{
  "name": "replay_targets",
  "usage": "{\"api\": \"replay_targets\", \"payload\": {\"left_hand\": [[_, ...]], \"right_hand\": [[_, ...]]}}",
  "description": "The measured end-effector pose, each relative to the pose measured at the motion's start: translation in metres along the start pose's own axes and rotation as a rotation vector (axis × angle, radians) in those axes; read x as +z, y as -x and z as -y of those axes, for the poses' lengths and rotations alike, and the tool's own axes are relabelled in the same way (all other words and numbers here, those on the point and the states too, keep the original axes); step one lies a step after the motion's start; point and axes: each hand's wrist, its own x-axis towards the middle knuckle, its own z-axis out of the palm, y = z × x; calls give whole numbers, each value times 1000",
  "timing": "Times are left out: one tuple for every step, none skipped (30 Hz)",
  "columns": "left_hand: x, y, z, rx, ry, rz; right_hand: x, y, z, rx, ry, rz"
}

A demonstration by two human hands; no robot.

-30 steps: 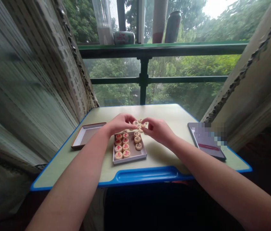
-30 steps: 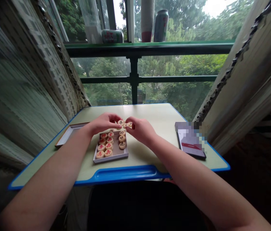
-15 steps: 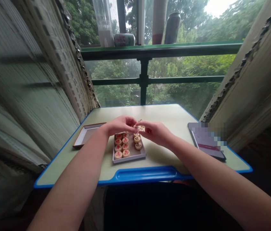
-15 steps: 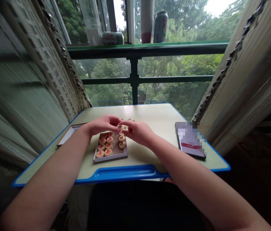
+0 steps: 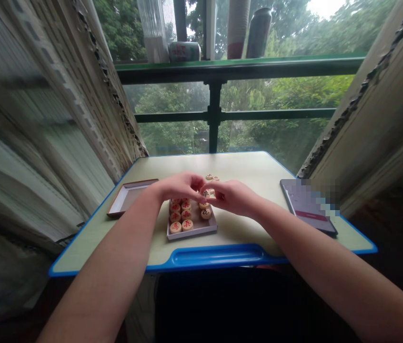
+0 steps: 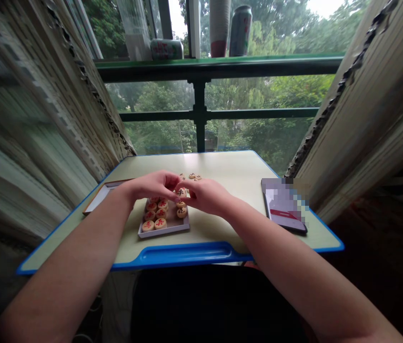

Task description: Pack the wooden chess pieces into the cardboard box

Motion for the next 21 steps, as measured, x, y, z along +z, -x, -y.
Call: {"api": "replay_targets", "payload": {"left_hand": [[1,0,-1,-4,-12,-4],[1,1,-1,-6,-16,-2],[1,1,-2,-7,-12,6],[1,2,-3,-9,-3,20],[1,3,-4,-16,8,40],[0,4,-4,-27,22,60],[-2,5,-4,-39,39,75],[-4,6,-4,-50,59,72],[-6,6,-2,-59,80,46],[-9,6,-1,-62,97,-3],[-10,5,1,-60,104,-69],[-12,4,3,-57,101,-140],[-13,3,5,-57,86,-200],[-14,1,7,-61,64,-246],[-14,0,9,-71,40,-273],[-14,-2,11,-86,19,-286],[-14,-3,12,-103,0,-295],[-15,-3,13,-117,-14,-303],[-15,-4,14,-126,-25,-313],[-15,-4,14,-130,-33,-323],[-15,-4,15,-132,-37,-334]], "right_hand": [[0,0,0,-4,1,-1],[-1,0,1,-6,1,-1],[-1,0,1,-6,1,1],[-2,0,2,-4,0,1],[-3,1,3,0,-5,1],[-4,1,5,4,-16,-1],[-5,1,6,7,-34,-2],[-6,2,8,8,-58,5],[-7,2,10,7,-85,22],[-8,2,12,5,-109,53],[-10,2,13,7,-128,94],[-11,2,15,13,-137,142],[-12,2,16,23,-140,190],[-12,2,17,38,-138,233],[-13,2,18,52,-134,270],[-13,2,19,62,-131,299],[-14,1,20,65,-130,322],[-14,1,20,64,-131,337],[-14,1,21,60,-132,347],[-14,1,21,56,-134,353],[-14,1,22,53,-136,356]]}}
